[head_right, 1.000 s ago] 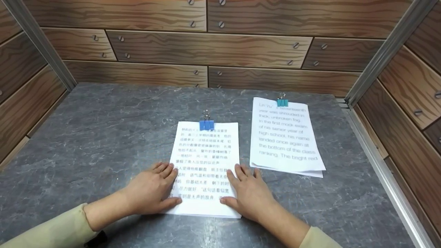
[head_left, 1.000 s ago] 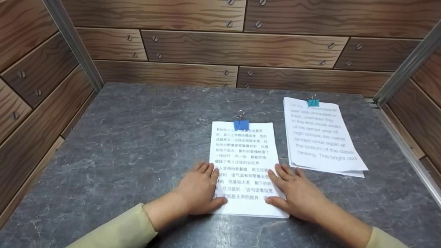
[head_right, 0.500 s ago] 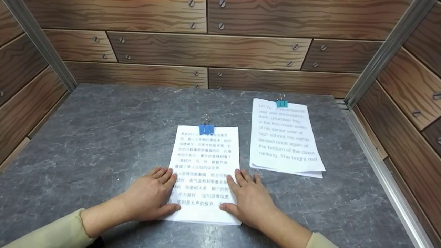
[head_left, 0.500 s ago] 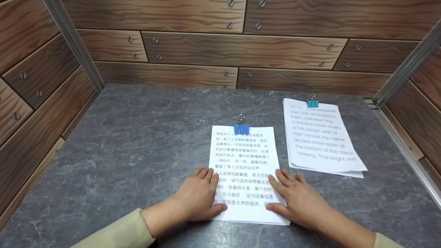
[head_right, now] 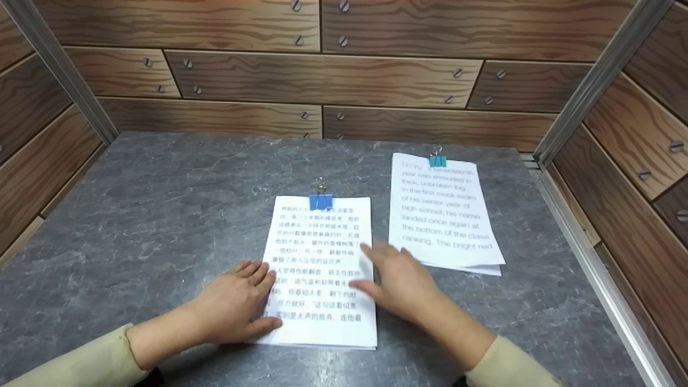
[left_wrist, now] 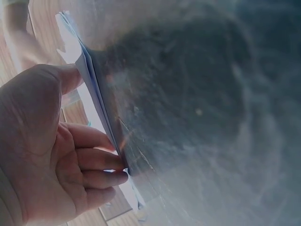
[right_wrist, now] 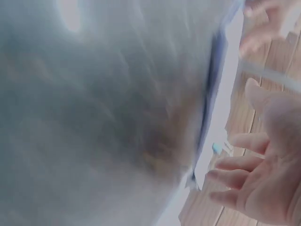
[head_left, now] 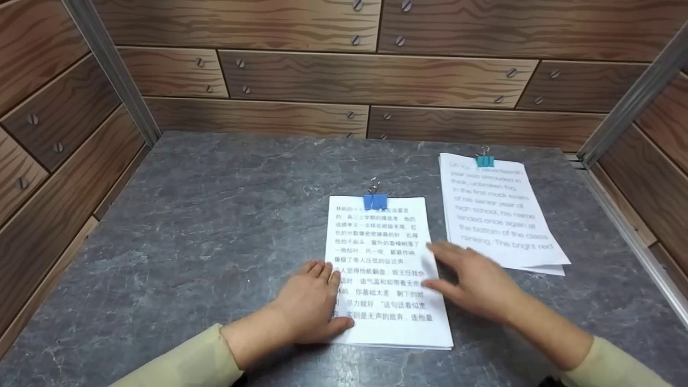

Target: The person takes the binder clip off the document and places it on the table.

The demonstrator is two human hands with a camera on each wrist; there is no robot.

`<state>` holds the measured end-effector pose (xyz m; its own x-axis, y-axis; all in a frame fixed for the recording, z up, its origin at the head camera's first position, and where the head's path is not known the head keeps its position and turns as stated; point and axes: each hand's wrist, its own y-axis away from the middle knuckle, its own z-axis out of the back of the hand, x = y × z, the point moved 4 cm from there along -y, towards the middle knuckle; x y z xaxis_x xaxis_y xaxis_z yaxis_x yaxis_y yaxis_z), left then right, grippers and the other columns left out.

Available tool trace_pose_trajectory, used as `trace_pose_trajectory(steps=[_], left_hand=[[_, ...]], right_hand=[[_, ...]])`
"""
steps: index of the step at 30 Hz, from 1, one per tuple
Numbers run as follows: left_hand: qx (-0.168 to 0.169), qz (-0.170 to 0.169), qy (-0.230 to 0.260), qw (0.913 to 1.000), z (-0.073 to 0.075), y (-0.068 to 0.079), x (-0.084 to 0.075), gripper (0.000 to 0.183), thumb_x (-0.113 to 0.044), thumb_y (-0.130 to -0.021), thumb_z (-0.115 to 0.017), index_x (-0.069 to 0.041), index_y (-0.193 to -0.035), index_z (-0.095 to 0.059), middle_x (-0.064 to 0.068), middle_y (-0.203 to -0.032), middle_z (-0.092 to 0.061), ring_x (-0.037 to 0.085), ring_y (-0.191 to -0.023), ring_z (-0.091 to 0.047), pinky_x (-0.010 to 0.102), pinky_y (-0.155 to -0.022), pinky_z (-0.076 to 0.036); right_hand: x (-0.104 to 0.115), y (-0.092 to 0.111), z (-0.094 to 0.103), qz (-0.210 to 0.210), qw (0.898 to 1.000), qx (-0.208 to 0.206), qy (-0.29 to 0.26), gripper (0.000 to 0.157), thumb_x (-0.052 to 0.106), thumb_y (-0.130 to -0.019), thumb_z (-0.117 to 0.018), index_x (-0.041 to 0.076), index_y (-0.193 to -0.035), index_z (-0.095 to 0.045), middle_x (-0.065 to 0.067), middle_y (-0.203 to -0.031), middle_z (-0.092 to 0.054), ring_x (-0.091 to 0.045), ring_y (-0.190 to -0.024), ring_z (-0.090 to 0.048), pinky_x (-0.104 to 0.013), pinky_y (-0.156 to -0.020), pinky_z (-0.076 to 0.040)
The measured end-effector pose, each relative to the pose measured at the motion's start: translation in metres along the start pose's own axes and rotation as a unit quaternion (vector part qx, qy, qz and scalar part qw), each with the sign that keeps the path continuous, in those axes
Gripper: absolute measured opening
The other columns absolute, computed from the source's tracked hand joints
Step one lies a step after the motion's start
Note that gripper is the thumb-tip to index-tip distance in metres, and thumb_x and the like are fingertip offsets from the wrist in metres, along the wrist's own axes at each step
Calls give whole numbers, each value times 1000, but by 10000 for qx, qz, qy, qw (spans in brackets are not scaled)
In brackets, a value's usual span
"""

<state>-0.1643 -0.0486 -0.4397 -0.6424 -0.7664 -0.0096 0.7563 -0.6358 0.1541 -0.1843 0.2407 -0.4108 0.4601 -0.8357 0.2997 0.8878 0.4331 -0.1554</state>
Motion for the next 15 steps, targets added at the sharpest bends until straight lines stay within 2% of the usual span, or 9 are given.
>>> trace_pose_trajectory(steps=[4,8,15], left_hand=[[4,-4,7,10000,1,1,1,93,-68,-102,-53,11,-151,-51,30,-153,-52,40,-146,-48,49,-124,-35],[-36,-41,-51,10000,3,0,1,92,-67,-102,-53,11,-150,-52,30,-152,-53,40,-146,-49,49,-123,-36],[-40,-13,-84,10000,3,1,-2,92,-68,-101,-53,10,-151,-52,29,-152,-54,40,-145,-50,48,-123,-35]], right_hand=[[-20,-30,14,-284,9993,-183,-166,75,45,-94,-80,1,-151,-57,-23,-144,-63,-46,-130,-62,-61,-110,-48],[-41,-57,20,-632,9974,-101,-317,81,50,-96,-77,2,-156,-52,-26,-145,-61,-47,-129,-62,-63,-106,-49],[-65,-87,9,-855,9938,135,-703,87,49,-98,-76,3,-163,-41,-27,-146,-61,-46,-132,-60,-63,-105,-49]])
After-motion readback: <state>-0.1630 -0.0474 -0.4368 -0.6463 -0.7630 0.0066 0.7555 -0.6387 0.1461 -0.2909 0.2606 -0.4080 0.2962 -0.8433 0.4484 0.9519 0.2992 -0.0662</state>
